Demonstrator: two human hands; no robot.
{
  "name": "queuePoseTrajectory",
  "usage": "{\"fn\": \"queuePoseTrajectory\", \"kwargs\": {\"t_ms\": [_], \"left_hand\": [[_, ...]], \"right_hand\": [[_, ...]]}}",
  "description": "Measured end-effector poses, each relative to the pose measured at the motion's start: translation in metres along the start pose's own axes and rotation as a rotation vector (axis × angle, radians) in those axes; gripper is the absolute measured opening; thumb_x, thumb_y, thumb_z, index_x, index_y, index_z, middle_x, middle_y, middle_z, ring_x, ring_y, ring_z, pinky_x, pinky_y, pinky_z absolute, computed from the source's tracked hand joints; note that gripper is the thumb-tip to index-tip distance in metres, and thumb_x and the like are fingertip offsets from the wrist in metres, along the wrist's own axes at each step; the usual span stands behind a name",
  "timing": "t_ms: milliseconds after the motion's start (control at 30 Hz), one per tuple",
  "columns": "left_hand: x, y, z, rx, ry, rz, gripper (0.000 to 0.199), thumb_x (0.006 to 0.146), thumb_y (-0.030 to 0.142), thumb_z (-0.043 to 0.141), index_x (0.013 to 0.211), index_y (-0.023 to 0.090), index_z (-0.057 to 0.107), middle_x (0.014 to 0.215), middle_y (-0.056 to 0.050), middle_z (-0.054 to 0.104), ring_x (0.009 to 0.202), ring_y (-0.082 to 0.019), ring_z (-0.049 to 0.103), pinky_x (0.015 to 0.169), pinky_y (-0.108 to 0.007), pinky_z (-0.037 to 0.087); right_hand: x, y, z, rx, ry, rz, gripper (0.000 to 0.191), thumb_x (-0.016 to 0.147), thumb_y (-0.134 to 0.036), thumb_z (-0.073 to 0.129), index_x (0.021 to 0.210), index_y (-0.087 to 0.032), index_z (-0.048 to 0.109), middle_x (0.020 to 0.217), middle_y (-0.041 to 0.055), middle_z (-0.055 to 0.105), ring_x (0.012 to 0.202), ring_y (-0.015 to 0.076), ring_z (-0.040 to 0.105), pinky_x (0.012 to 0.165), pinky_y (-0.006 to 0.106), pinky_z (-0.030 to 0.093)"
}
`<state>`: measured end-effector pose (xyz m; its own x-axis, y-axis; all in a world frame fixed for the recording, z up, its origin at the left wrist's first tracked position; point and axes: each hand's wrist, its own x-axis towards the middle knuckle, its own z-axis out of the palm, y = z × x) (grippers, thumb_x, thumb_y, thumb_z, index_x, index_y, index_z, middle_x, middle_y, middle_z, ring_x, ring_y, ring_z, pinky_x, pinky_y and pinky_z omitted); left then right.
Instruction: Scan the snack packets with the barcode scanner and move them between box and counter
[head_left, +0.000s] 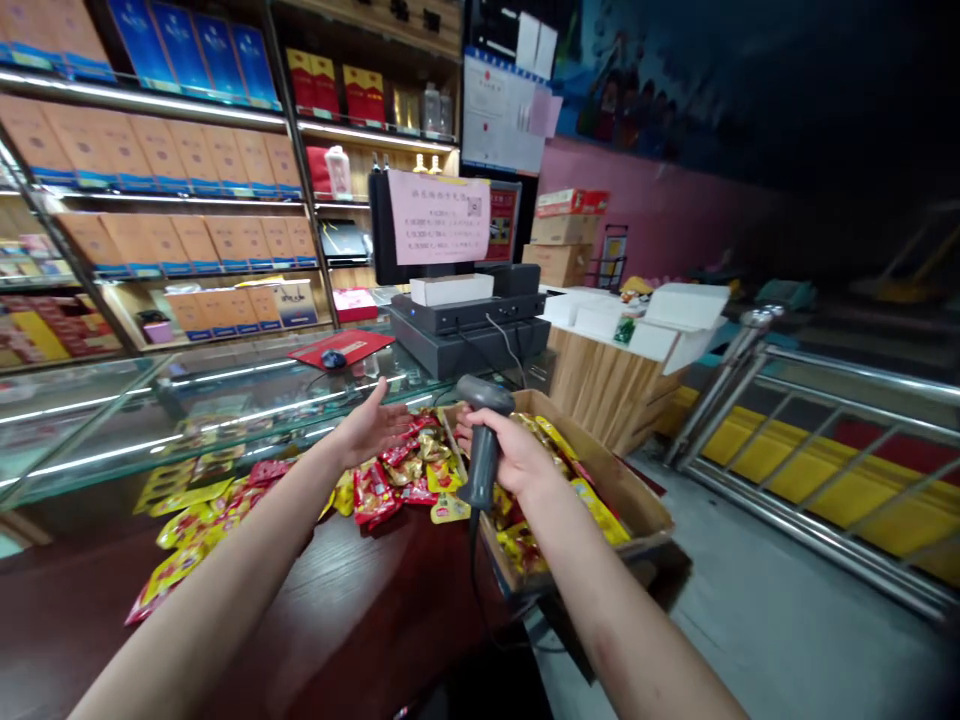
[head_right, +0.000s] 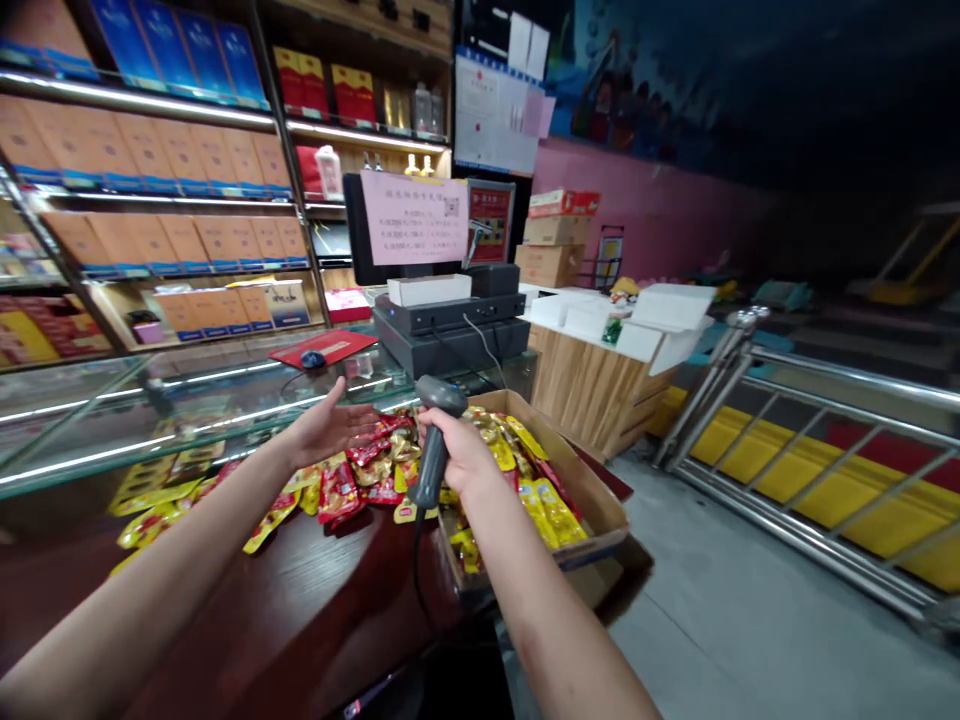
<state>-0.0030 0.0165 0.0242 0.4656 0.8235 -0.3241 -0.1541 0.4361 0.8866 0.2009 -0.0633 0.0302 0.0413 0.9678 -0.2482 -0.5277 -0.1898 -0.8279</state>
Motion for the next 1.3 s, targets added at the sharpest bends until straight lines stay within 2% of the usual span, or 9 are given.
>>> {"fn": "queuePoseTrajectory", "kwargs": {"t_ms": [200,300,400,633,800,900,1033,1167,1300], "left_hand": [[-0.047,-0.028,-0.067,-0.126,0.119,0.011,0.088,0.078,0.072,0.038,0.136,0.005,0.039,0.137,-0.023,0.044,0.124,-0.03,0.044,0.096,-0.038,0.041],[-0.061,-0.047,-0.088,-0.199,0.136,0.015,0.088,0.079,0.072,0.036,0.137,0.006,0.037,0.138,-0.023,0.043,0.125,-0.03,0.044,0.097,-0.038,0.04],[-0.063,-0.064,-0.101,-0.259,0.133,0.015,0.086,0.079,0.072,0.035,0.137,0.008,0.038,0.138,-0.022,0.044,0.125,-0.029,0.045,0.096,-0.038,0.04],[-0.053,-0.08,-0.103,-0.198,0.138,-0.011,0.077,0.08,0.07,0.037,0.133,0.014,0.045,0.139,-0.018,0.044,0.126,-0.029,0.044,0.092,-0.038,0.043],[-0.048,-0.081,-0.1,-0.112,0.201,-0.021,0.072,0.079,0.068,0.043,0.128,0.017,0.05,0.138,-0.018,0.046,0.127,-0.031,0.043,0.087,-0.038,0.046],[-0.044,-0.083,-0.096,-0.087,0.188,-0.032,0.067,0.079,0.064,0.049,0.126,0.017,0.052,0.13,-0.018,0.053,0.117,-0.03,0.053,0.08,-0.037,0.05],[-0.038,-0.09,-0.09,-0.096,0.071,0.037,0.05,0.076,0.044,0.067,0.116,0.017,0.06,0.112,-0.013,0.065,0.097,-0.023,0.064,0.075,-0.031,0.051],[-0.033,-0.095,-0.092,-0.1,0.128,0.12,0.055,0.064,0.016,0.079,0.115,0.018,0.058,0.105,-0.01,0.068,0.089,-0.02,0.066,0.076,-0.03,0.051],[-0.029,-0.097,-0.097,-0.124,0.135,0.177,0.047,0.061,0.01,0.079,0.104,0.015,0.06,0.092,-0.007,0.069,0.081,-0.018,0.067,0.074,-0.028,0.051]], "right_hand": [[0.009,0.054,0.038,-0.078,-0.128,0.192,0.011,0.064,-0.014,0.064,0.075,-0.015,0.062,0.066,0.0015,0.064,0.062,0.0118,0.061,0.063,0.023,0.051],[0.016,0.078,0.048,-0.138,-0.166,0.202,0.012,0.061,-0.011,0.066,0.073,-0.014,0.063,0.062,0.0005,0.063,0.057,0.0103,0.058,0.059,0.022,0.049],[0.027,0.099,0.052,-0.207,-0.161,0.172,0.013,0.06,-0.012,0.068,0.072,-0.013,0.064,0.059,-0.0003,0.061,0.053,0.0091,0.055,0.053,0.02,0.046],[0.049,0.129,0.053,-0.326,-0.07,0.141,0.014,0.059,-0.014,0.069,0.073,-0.013,0.066,0.06,-0.0003,0.063,0.052,0.0085,0.054,0.046,0.018,0.041],[0.055,0.132,0.054,-0.284,-0.072,0.167,0.01,0.062,-0.009,0.065,0.071,-0.013,0.065,0.055,-0.0011,0.063,0.048,0.0084,0.056,0.049,0.019,0.046],[0.056,0.13,0.055,-0.241,-0.1,0.223,0.009,0.064,-0.009,0.062,0.072,-0.013,0.064,0.06,0.002,0.066,0.053,0.0106,0.061,0.053,0.021,0.05],[0.052,0.127,0.06,-0.141,-0.176,0.306,0.013,0.066,-0.008,0.06,0.078,-0.013,0.064,0.076,0.0071,0.072,0.07,0.0147,0.069,0.065,0.024,0.054],[0.045,0.125,0.064,-0.161,-0.209,0.253,0.018,0.066,-0.01,0.064,0.084,-0.013,0.065,0.085,0.008,0.073,0.08,0.0153,0.069,0.071,0.024,0.054],[0.041,0.127,0.067,-0.212,-0.245,0.19,0.02,0.064,-0.014,0.067,0.084,-0.014,0.066,0.09,0.0081,0.072,0.085,0.0168,0.068,0.077,0.027,0.053]]}}
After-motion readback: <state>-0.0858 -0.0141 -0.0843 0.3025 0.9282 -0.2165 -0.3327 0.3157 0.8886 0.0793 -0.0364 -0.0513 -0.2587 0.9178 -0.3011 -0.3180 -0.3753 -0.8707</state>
